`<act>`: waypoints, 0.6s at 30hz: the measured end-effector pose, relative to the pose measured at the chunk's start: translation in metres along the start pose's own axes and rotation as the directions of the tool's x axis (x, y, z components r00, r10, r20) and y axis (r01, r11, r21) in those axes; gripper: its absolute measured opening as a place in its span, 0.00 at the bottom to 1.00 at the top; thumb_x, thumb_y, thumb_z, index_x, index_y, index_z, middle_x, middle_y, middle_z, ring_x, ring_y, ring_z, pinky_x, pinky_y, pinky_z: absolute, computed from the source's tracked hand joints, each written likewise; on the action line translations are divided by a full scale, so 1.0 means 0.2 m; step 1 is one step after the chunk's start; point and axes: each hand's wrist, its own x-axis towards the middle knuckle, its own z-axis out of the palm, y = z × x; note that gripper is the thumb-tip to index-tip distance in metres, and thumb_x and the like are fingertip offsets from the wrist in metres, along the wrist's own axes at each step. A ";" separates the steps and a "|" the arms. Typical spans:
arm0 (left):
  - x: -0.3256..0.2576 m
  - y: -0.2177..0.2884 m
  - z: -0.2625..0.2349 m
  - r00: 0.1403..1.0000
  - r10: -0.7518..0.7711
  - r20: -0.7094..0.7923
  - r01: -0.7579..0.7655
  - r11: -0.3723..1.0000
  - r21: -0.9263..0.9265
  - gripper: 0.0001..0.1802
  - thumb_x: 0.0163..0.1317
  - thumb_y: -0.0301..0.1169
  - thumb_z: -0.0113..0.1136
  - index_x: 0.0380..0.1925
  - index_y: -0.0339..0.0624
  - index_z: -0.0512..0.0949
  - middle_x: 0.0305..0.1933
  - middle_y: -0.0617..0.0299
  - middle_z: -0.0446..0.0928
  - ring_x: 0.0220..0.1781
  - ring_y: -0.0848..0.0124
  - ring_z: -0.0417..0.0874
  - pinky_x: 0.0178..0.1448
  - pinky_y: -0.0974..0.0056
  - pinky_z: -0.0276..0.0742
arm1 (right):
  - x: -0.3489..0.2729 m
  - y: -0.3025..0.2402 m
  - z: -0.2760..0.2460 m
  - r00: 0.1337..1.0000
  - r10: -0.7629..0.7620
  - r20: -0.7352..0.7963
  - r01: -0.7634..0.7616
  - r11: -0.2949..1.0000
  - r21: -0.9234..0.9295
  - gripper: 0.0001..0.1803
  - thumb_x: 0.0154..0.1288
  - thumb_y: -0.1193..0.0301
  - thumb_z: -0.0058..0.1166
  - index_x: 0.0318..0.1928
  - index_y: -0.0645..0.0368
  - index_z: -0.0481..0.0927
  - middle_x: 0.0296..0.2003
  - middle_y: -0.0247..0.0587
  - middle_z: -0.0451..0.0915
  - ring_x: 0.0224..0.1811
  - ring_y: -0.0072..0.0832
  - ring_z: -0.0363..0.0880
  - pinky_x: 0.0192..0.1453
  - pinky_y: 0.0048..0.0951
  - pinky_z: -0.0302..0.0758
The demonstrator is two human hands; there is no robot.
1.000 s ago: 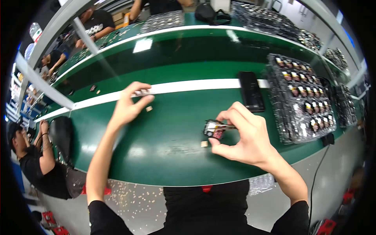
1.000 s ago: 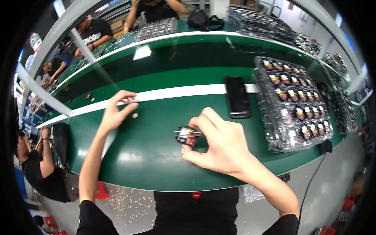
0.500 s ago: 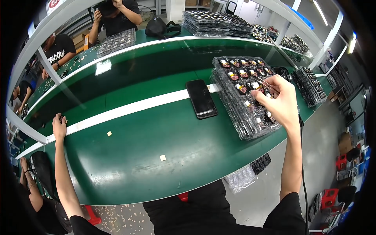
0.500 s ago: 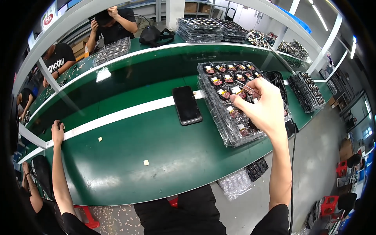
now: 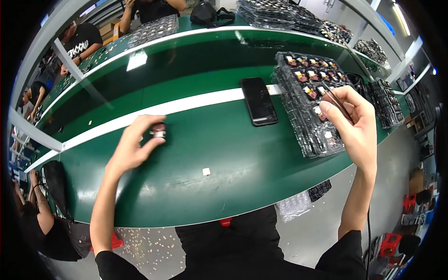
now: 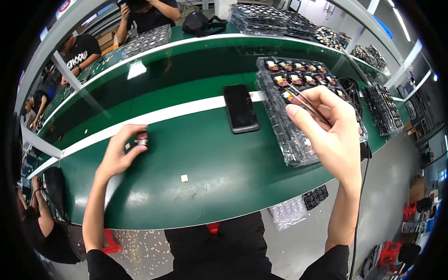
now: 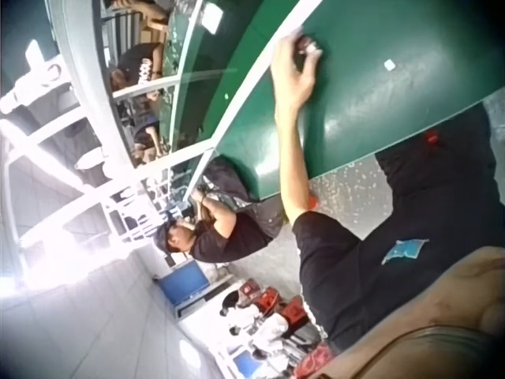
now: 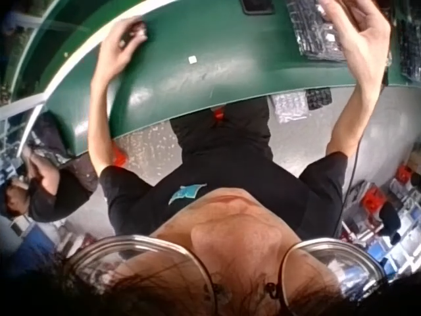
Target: Assembling and inspecting internal components of a smartwatch at a factory assembly line.
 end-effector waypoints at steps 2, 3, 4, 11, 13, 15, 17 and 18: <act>0.05 0.18 0.13 0.988 0.075 0.131 -0.065 0.995 -0.081 0.32 0.68 0.27 0.76 0.71 0.43 0.79 0.64 0.52 0.83 0.67 0.53 0.83 0.72 0.52 0.79 | -0.05 -0.08 0.15 0.990 -0.022 0.136 0.009 0.995 0.098 0.08 0.76 0.74 0.69 0.48 0.66 0.85 0.36 0.30 0.87 0.34 0.09 0.74 0.36 0.18 0.69; 0.06 0.22 0.18 0.976 0.094 0.196 -0.066 0.987 -0.143 0.32 0.68 0.26 0.75 0.72 0.43 0.79 0.65 0.52 0.83 0.68 0.52 0.82 0.73 0.51 0.79 | -0.06 -0.11 0.21 0.971 -0.004 0.240 -0.010 0.998 0.055 0.08 0.77 0.75 0.68 0.48 0.67 0.85 0.36 0.31 0.86 0.33 0.09 0.74 0.35 0.19 0.69; 0.05 0.24 0.22 0.971 0.097 0.221 -0.061 0.985 -0.164 0.34 0.67 0.27 0.76 0.73 0.43 0.78 0.67 0.52 0.82 0.69 0.51 0.82 0.74 0.49 0.79 | -0.06 -0.13 0.28 0.940 0.014 0.341 -0.018 1.000 0.009 0.07 0.77 0.75 0.67 0.48 0.67 0.85 0.36 0.32 0.85 0.33 0.10 0.73 0.34 0.21 0.68; -0.02 0.22 0.29 0.994 0.088 0.068 -0.081 0.992 -0.096 0.43 0.56 0.38 0.86 0.71 0.38 0.79 0.68 0.52 0.81 0.68 0.50 0.81 0.74 0.48 0.76 | 0.01 0.09 0.77 0.827 -0.275 0.490 0.244 0.961 0.129 0.08 0.77 0.76 0.63 0.49 0.70 0.87 0.33 0.42 0.82 0.27 0.22 0.75 0.32 0.30 0.69; -0.01 0.23 0.32 0.995 0.093 0.025 -0.092 0.995 -0.032 0.40 0.54 0.41 0.87 0.65 0.40 0.83 0.62 0.55 0.82 0.61 0.54 0.81 0.67 0.52 0.76 | 0.01 0.15 0.85 0.839 -0.259 0.478 0.200 0.965 0.172 0.10 0.77 0.76 0.64 0.52 0.69 0.91 0.31 0.43 0.83 0.27 0.22 0.75 0.32 0.30 0.69; -0.01 0.20 0.33 0.996 0.077 0.037 -0.077 0.997 -0.009 0.36 0.55 0.41 0.87 0.63 0.41 0.84 0.59 0.56 0.81 0.59 0.55 0.80 0.65 0.53 0.76 | -0.01 0.18 0.90 0.857 -0.243 0.455 0.178 0.967 0.183 0.11 0.76 0.76 0.65 0.53 0.67 0.91 0.30 0.42 0.82 0.27 0.22 0.75 0.32 0.30 0.69; -0.02 0.18 0.35 0.996 0.082 0.022 -0.082 0.997 -0.012 0.28 0.57 0.40 0.86 0.56 0.44 0.88 0.54 0.59 0.80 0.55 0.57 0.79 0.62 0.53 0.75 | -0.04 0.24 0.97 0.894 -0.172 0.414 0.070 0.966 0.250 0.11 0.75 0.77 0.69 0.54 0.65 0.94 0.28 0.39 0.83 0.27 0.17 0.74 0.31 0.27 0.67; -0.02 0.17 0.34 0.996 0.080 0.036 -0.079 0.996 -0.027 0.28 0.58 0.36 0.85 0.57 0.43 0.87 0.55 0.59 0.81 0.55 0.57 0.79 0.63 0.53 0.75 | -0.05 0.26 0.98 0.890 -0.163 0.426 0.055 0.966 0.253 0.11 0.75 0.77 0.69 0.54 0.65 0.94 0.28 0.39 0.83 0.27 0.17 0.74 0.31 0.27 0.67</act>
